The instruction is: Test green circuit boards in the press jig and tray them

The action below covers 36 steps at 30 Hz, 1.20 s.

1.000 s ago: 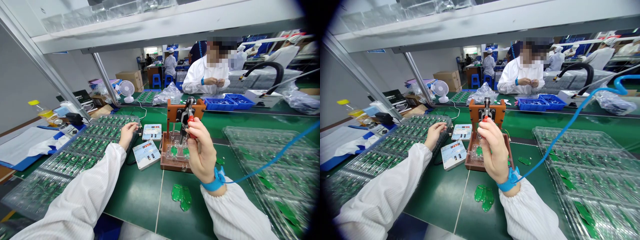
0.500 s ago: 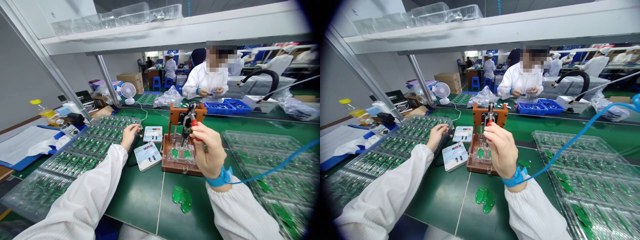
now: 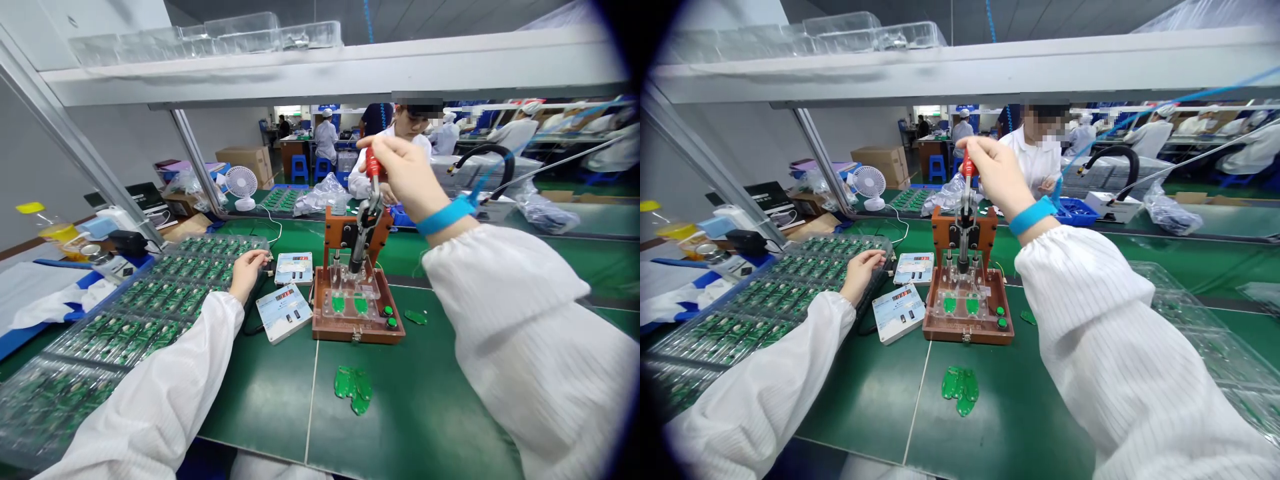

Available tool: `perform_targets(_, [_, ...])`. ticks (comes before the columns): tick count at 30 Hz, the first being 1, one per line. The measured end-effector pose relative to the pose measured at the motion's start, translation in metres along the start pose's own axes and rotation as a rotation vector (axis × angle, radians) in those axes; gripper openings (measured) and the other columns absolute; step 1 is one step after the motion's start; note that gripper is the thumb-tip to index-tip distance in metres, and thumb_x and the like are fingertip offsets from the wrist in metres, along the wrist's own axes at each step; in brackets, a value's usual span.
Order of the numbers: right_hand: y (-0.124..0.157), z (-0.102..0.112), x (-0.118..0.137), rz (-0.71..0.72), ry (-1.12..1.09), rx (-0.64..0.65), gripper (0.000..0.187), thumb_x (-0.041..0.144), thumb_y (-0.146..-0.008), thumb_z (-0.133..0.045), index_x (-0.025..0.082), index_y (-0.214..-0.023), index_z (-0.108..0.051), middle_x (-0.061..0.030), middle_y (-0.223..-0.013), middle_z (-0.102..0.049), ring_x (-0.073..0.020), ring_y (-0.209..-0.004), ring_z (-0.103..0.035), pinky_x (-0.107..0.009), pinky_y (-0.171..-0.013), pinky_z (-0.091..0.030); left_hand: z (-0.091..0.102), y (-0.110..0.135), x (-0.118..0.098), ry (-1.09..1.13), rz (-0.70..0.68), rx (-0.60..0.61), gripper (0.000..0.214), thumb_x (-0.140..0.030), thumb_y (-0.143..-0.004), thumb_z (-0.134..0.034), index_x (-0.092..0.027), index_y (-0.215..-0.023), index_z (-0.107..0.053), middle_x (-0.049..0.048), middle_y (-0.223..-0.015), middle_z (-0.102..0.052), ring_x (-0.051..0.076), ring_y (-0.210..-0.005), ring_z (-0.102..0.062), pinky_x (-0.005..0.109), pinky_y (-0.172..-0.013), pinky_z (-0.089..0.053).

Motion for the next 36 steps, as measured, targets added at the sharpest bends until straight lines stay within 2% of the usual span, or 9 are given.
perform_targets(3, [0.009, 0.003, -0.023, -0.044, 0.092, 0.022, 0.04, 0.044, -0.103, -0.049, 0.015, -0.116, -0.072, -0.0052, -0.102, -0.077, -0.0172, -0.094, -0.073, -0.036, -0.091, -0.058, -0.002, 0.003, -0.002, -0.05, -0.036, 0.011, 0.026, -0.038, -0.074, -0.065, -0.017, -0.087, -0.075, 0.0095, -0.087, -0.075, 0.025, -0.086, -0.069, 0.038, -0.084, -0.054])
perform_targets(6, [0.054, 0.013, -0.043, -0.004, 0.223, -0.064, 0.038, 0.045, -0.102, -0.052, 0.024, -0.131, -0.064, -0.0061, -0.125, -0.071, -0.0231, -0.119, -0.065, -0.047, -0.11, -0.047, -0.011, 0.018, -0.014, -0.129, -0.12, 0.051, 0.022, -0.033, -0.076, -0.066, -0.019, -0.091, -0.076, 0.0087, -0.101, -0.074, 0.027, -0.097, -0.067, 0.042, -0.095, -0.05])
perform_targets(9, [0.116, 0.021, -0.072, -0.11, 0.287, -0.233, 0.043, 0.05, -0.103, -0.043, 0.022, -0.133, -0.056, -0.0093, -0.125, -0.067, -0.0238, -0.115, -0.063, -0.045, -0.102, -0.051, -0.034, 0.05, -0.032, -0.301, -0.332, 0.246, 0.022, -0.028, -0.084, -0.061, -0.021, -0.098, -0.077, 0.0076, -0.112, -0.072, 0.027, -0.111, -0.063, 0.044, -0.105, -0.046])
perform_targets(12, [0.173, 0.011, -0.094, -0.184, 0.312, -0.087, 0.038, 0.053, -0.098, -0.049, 0.02, -0.106, -0.068, -0.0094, -0.1, -0.071, -0.0257, -0.095, -0.066, -0.047, -0.09, -0.055, -0.061, 0.088, -0.044, -0.43, -0.462, 0.466, 0.025, -0.028, -0.094, -0.056, -0.021, -0.108, -0.075, 0.0097, -0.121, -0.068, 0.028, -0.121, -0.059, 0.047, -0.11, -0.044])
perform_targets(15, [0.211, -0.009, -0.096, -0.173, 0.296, 0.109, 0.031, 0.048, -0.096, -0.055, 0.024, -0.099, -0.074, -0.0099, -0.107, -0.072, -0.0287, -0.105, -0.065, -0.049, -0.098, -0.051, -0.081, 0.114, -0.048, -0.519, -0.511, 0.582, 0.032, -0.032, -0.098, -0.056, -0.02, -0.124, -0.07, 0.0125, -0.133, -0.062, 0.03, -0.129, -0.053, 0.05, -0.113, -0.041])
perform_targets(22, [0.224, -0.034, -0.086, -0.231, 0.181, 0.251, 0.023, 0.042, -0.091, -0.064, 0.022, -0.101, -0.073, -0.0116, -0.121, -0.07, -0.0336, -0.12, -0.057, -0.059, -0.111, -0.04, -0.096, 0.124, -0.055, -0.418, -0.469, 0.598, 0.024, -0.022, -0.09, -0.066, -0.019, -0.114, -0.067, 0.0109, -0.125, -0.064, 0.029, -0.125, -0.055, 0.048, -0.11, -0.042])
perform_targets(28, [0.233, -0.028, -0.082, -0.484, -0.114, 0.31, 0.041, 0.057, -0.085, -0.069, 0.019, -0.101, -0.065, -0.0061, -0.09, -0.073, -0.0193, -0.077, -0.067, -0.035, -0.07, -0.057, -0.083, 0.136, -0.067, -0.177, -0.18, 0.558, 0.018, -0.023, -0.084, -0.069, -0.021, -0.094, -0.055, -0.0017, -0.083, -0.064, 0.019, -0.084, -0.064, 0.033, -0.083, -0.048])
perform_targets(32, [0.26, -0.039, -0.057, -0.611, -0.296, 0.394, 0.049, 0.063, -0.081, -0.072, 0.018, -0.099, -0.066, -0.0089, -0.105, -0.074, -0.0155, -0.078, -0.067, -0.03, -0.071, -0.056, -0.076, 0.163, -0.072, -0.198, -0.103, 0.7, 0.026, -0.021, -0.079, -0.071, -0.022, -0.085, -0.046, -0.0036, -0.08, -0.063, 0.018, -0.08, -0.063, 0.03, -0.077, -0.047])
perform_targets(36, [0.28, -0.044, -0.04, -0.716, -0.384, 0.5, 0.054, 0.065, -0.076, -0.076, 0.017, -0.099, -0.066, -0.0044, -0.088, -0.073, -0.0146, -0.078, -0.068, -0.028, -0.074, -0.055, -0.071, 0.188, -0.077, -0.333, -0.165, 0.879, 0.019, -0.015, -0.08, -0.069, -0.022, -0.087, -0.053, -0.0025, -0.085, -0.067, 0.02, -0.089, -0.065, 0.032, -0.081, -0.048])
Point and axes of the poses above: each hand's wrist, its own y-axis away from the middle knuckle, its own z-axis out of the back of the hand, x = y × z, the point moved 2 cm from there along -y, towards the middle knuckle
